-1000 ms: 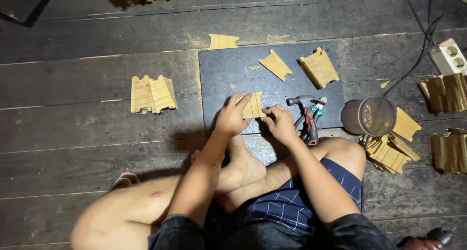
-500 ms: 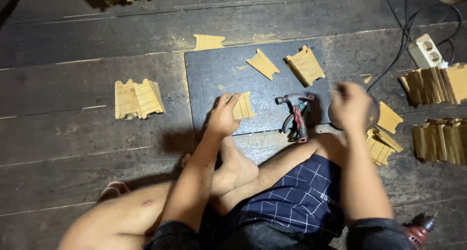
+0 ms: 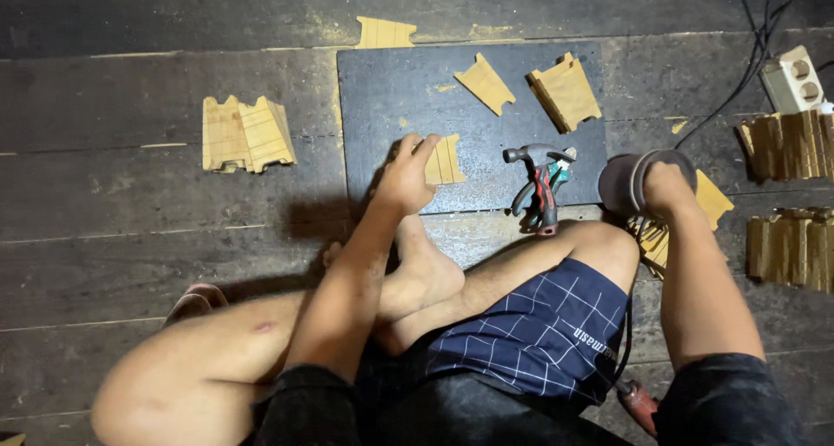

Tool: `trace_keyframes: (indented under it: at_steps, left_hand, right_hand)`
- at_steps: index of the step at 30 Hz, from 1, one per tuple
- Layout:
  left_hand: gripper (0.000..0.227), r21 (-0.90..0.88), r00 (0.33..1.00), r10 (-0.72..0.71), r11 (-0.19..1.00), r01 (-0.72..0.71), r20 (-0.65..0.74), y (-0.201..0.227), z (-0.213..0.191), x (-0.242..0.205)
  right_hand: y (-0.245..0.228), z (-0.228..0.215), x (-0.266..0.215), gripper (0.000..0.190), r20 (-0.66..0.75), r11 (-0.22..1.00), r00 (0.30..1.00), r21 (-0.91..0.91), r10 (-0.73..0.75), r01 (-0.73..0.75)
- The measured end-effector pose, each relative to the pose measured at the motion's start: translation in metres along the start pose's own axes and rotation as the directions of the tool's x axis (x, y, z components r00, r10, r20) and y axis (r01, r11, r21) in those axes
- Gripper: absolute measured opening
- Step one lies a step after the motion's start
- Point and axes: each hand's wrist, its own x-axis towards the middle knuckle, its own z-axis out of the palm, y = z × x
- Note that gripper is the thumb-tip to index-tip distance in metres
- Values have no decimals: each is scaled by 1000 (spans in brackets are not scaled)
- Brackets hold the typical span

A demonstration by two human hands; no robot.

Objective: The person assembles wooden components by fitting small wooden pieces together and securing them with a hammer.

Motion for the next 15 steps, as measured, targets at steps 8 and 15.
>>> trace_keyframes:
  at_steps: [8,15]
  left_hand:
    - [80,7,1000,19,1000,-19,-15,-2,2,1]
    - [81,-35,1000,8,999,-8,-2,-4,3,0]
  right_hand:
    - [-34,-45,-42,31,-69,983,998,186,7,6]
    - [-29,-65,-63,39,-33,950,998,310,57,-44]
